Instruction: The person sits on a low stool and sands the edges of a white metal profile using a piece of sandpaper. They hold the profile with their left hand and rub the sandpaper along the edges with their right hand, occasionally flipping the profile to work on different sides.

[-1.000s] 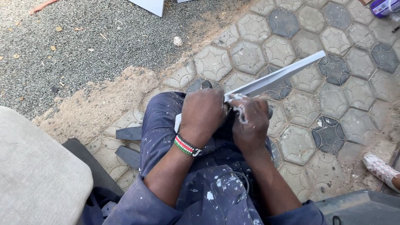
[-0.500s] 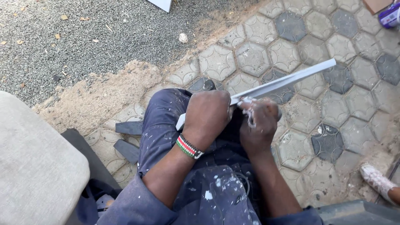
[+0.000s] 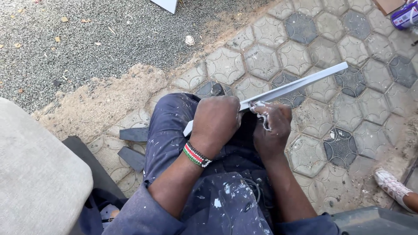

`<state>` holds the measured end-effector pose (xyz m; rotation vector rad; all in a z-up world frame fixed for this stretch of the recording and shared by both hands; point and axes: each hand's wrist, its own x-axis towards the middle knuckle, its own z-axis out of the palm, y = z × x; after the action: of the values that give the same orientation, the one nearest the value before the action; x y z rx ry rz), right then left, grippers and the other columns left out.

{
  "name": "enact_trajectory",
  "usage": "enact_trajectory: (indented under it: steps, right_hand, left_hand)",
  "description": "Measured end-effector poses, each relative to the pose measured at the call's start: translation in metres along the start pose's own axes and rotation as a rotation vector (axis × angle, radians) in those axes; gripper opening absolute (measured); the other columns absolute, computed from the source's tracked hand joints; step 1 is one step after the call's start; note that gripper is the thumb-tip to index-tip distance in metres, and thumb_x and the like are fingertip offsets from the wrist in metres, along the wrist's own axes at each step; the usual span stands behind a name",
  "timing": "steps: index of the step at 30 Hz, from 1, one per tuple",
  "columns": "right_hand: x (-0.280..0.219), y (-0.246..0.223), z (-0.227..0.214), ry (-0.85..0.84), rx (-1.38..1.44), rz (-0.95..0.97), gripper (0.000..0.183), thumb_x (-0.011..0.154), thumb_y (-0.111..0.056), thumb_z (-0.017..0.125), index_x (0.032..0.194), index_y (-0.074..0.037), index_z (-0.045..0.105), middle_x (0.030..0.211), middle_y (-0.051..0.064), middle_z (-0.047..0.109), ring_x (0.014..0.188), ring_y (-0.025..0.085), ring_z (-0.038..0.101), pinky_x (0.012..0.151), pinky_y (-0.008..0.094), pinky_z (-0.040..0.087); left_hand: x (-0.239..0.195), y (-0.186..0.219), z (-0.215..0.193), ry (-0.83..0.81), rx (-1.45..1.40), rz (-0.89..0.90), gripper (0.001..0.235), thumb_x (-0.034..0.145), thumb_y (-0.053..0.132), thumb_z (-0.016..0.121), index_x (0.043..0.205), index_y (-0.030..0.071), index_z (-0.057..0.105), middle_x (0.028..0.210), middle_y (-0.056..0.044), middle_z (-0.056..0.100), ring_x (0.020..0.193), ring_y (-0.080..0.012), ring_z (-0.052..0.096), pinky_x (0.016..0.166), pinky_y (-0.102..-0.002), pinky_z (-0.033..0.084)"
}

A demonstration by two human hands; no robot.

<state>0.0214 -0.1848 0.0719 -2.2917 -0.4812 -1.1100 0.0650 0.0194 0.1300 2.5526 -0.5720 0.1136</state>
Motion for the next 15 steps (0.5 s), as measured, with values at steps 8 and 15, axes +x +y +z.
enact_trajectory:
  steps: [8,15]
  right_hand:
    - [0.006,-0.022,0.002,-0.001,-0.021,-0.017,0.020,0.107,0.000,0.080,0.104,-0.017,0.091,0.098,0.004,0.087,0.096,0.035,0.082,0.103,0.044,0.059]
    - [0.011,-0.034,0.001,-0.009,-0.016,-0.036,0.023,0.111,-0.006,0.076,0.104,-0.020,0.093,0.096,-0.001,0.087,0.092,0.031,0.082,0.107,0.043,0.060]
  left_hand:
    - [-0.002,-0.006,0.003,0.020,-0.031,0.009,0.016,0.093,0.009,0.075,0.085,0.004,0.088,0.063,-0.018,0.075,0.060,-0.0459,0.080,0.047,-0.050,0.064]
    - [-0.005,-0.012,0.012,0.008,0.006,0.045,0.017,0.096,0.014,0.076,0.085,0.005,0.086,0.062,-0.018,0.074,0.060,-0.0449,0.080,0.047,-0.052,0.063]
